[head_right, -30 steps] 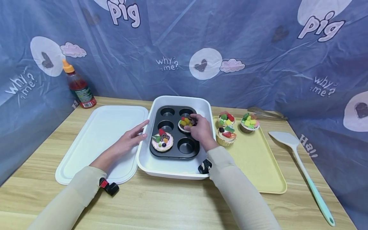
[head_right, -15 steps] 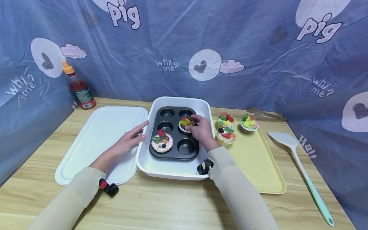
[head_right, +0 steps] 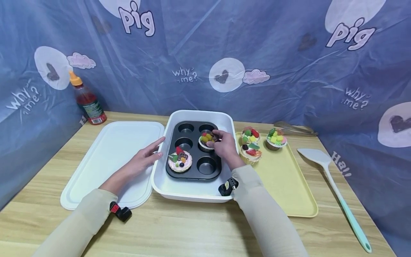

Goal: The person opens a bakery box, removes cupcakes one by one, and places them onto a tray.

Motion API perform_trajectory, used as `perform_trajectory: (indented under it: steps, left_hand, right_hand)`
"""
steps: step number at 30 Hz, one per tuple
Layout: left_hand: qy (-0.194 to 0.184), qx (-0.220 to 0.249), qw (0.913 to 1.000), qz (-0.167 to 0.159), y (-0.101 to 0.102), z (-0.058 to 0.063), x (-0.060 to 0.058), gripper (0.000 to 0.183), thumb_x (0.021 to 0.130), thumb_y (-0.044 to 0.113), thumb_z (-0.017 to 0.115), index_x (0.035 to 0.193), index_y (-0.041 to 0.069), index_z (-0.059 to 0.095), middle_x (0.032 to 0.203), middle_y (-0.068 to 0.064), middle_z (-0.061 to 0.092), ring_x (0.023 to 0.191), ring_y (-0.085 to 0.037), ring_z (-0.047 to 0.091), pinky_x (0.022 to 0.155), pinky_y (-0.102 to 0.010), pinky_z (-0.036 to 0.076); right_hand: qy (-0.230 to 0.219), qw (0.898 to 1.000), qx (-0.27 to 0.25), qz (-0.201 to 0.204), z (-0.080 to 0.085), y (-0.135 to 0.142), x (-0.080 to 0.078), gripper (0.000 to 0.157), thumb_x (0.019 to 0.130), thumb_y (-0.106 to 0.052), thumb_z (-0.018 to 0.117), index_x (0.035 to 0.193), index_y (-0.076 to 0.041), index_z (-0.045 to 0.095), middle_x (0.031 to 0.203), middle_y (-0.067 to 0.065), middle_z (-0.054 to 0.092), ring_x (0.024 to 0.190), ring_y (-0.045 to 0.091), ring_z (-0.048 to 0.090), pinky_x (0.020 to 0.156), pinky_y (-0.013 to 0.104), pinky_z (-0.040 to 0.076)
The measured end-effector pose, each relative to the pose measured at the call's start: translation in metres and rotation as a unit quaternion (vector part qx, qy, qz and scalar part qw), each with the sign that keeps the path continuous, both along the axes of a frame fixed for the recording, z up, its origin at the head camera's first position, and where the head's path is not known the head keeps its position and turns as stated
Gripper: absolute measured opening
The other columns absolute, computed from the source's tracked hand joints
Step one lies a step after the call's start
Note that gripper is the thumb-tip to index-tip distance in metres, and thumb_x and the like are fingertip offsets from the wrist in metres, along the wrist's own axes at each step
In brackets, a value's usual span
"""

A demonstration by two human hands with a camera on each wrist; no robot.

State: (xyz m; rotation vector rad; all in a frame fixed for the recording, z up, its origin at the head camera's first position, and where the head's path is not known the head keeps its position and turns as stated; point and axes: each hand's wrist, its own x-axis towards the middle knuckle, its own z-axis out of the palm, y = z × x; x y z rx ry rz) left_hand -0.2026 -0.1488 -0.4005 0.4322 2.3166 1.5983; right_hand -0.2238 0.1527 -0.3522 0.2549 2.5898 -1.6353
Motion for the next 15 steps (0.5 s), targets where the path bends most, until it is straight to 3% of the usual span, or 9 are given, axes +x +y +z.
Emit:
perform_trajectory:
  steps: [15]
  left_hand:
    - [0.005, 0.012, 0.9999, -0.001, 0.0004, 0.0019, 0.0021, 0.062, 0.106, 0.029, 0.051, 0.162, 0.027, 0.024, 0.163, -0.027, 0.025, 0.143, -0.045, 0.040, 0.109, -0.052, 0.047]
  right_hand:
    - [0.016, 1.000, -0.011, -0.010, -0.0027, 0.0053, 0.0004, 0.055, 0.093, -0.005, 0.070, 0.146, -0.003, 0.053, 0.149, 0.020, 0.052, 0.135, 0.031, 0.049, 0.115, 0.042, 0.042]
